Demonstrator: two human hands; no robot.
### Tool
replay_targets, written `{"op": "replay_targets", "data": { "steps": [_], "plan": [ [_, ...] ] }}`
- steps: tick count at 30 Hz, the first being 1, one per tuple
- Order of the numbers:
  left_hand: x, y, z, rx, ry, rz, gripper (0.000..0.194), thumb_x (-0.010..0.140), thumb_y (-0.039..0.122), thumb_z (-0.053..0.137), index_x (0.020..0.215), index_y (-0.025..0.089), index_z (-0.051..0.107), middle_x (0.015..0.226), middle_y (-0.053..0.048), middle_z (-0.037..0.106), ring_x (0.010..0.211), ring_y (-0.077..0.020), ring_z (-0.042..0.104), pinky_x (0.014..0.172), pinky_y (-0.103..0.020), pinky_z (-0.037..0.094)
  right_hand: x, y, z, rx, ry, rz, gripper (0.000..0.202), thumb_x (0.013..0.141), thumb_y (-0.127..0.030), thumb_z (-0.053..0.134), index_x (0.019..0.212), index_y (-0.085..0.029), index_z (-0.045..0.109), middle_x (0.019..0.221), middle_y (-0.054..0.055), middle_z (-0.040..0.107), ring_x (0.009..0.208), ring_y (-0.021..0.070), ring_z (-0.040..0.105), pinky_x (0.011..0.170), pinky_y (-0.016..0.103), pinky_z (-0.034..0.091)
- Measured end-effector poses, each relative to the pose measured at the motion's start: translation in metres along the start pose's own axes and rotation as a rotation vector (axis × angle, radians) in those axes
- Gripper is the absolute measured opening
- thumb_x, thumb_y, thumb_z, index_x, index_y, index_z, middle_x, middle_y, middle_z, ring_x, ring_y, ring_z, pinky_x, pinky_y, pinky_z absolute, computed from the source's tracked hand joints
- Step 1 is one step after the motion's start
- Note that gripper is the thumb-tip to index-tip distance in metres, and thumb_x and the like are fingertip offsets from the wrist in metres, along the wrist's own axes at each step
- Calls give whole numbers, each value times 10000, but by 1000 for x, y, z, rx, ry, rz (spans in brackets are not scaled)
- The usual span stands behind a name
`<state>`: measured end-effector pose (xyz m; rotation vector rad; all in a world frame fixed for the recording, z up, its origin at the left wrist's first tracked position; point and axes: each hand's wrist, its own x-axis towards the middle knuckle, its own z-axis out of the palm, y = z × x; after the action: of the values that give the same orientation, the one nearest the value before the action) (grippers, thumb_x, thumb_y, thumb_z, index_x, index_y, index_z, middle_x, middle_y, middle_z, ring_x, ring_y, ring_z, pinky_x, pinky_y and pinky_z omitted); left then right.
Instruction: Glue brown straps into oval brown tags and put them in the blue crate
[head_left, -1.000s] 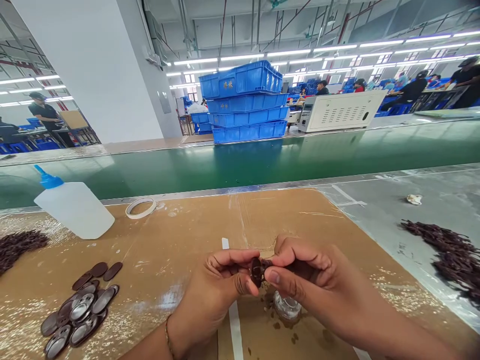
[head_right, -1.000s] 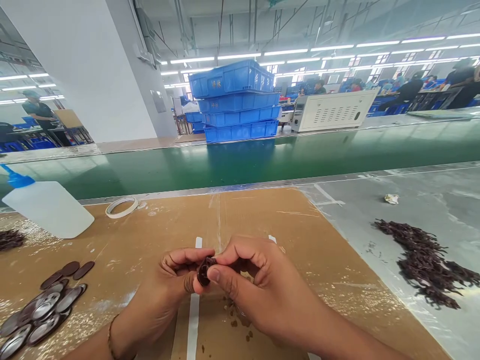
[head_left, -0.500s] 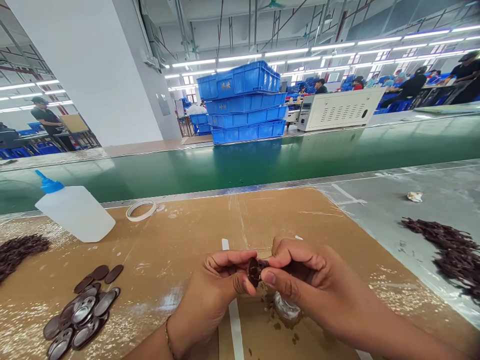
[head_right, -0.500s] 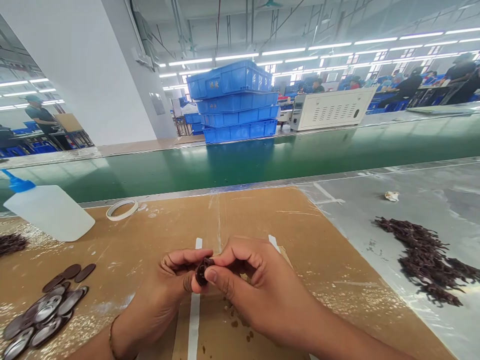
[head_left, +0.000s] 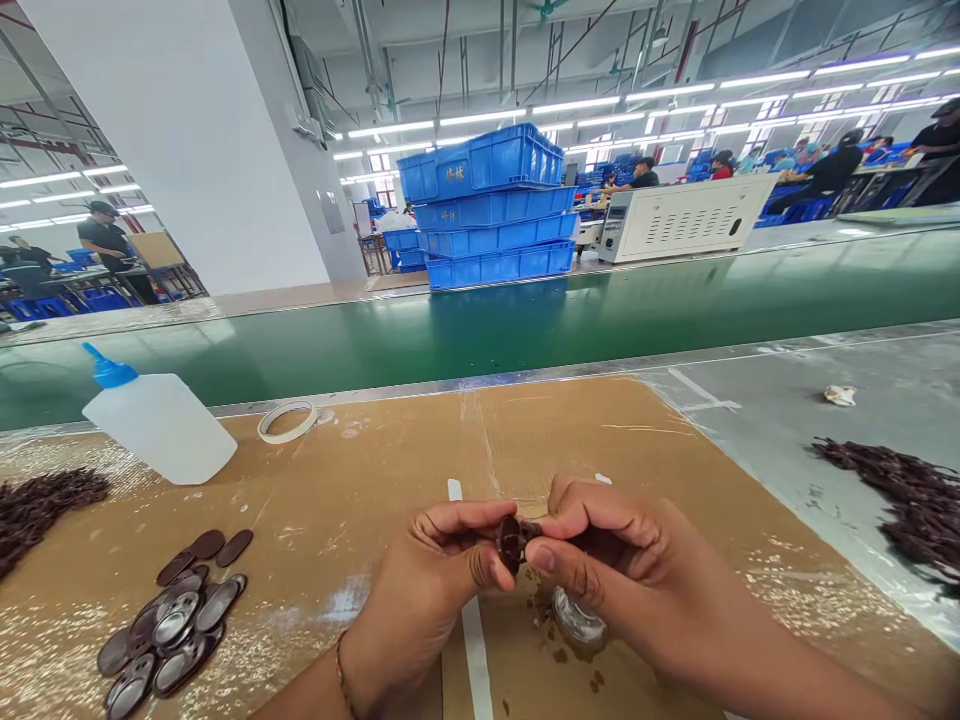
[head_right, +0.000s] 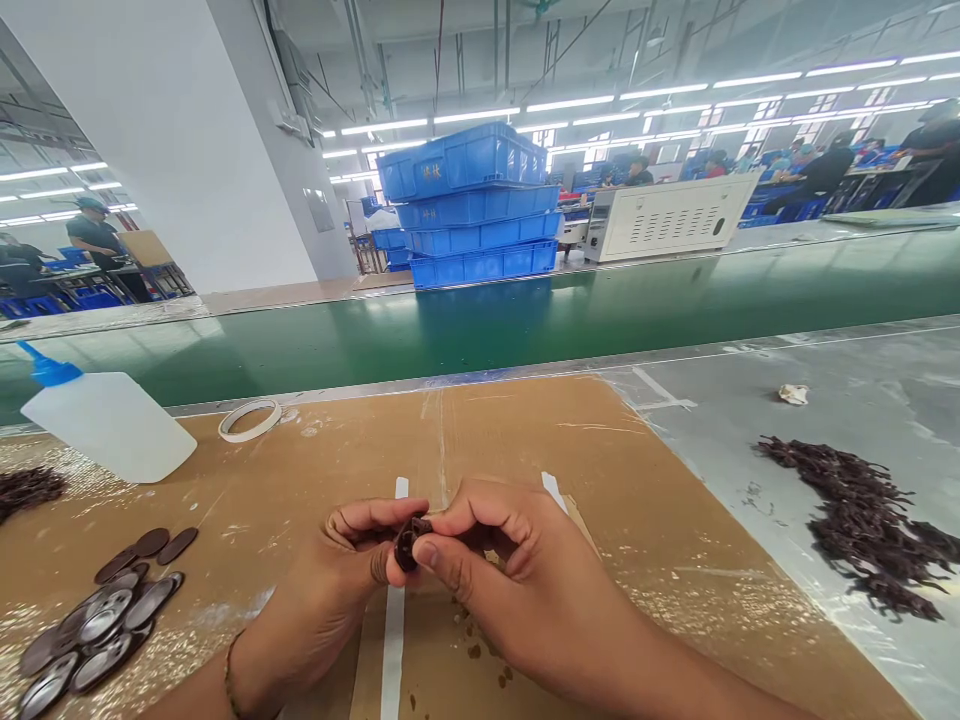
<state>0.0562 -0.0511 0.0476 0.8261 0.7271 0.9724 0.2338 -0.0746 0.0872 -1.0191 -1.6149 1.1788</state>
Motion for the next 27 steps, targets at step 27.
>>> {"op": "replay_targets", "data": {
  "steps": [27],
  "plan": [
    [2, -4, -2, -54, -21, -2, 264, 631, 210, 917, 869, 244, 810, 680, -30, 747, 779, -108, 719, 747, -143, 556, -2, 2, -3, -7, -17, 11, 256, 927, -381, 687, 741, -208, 652, 658, -42, 467, 594, 79, 449, 539, 194, 370]
  ]
}}
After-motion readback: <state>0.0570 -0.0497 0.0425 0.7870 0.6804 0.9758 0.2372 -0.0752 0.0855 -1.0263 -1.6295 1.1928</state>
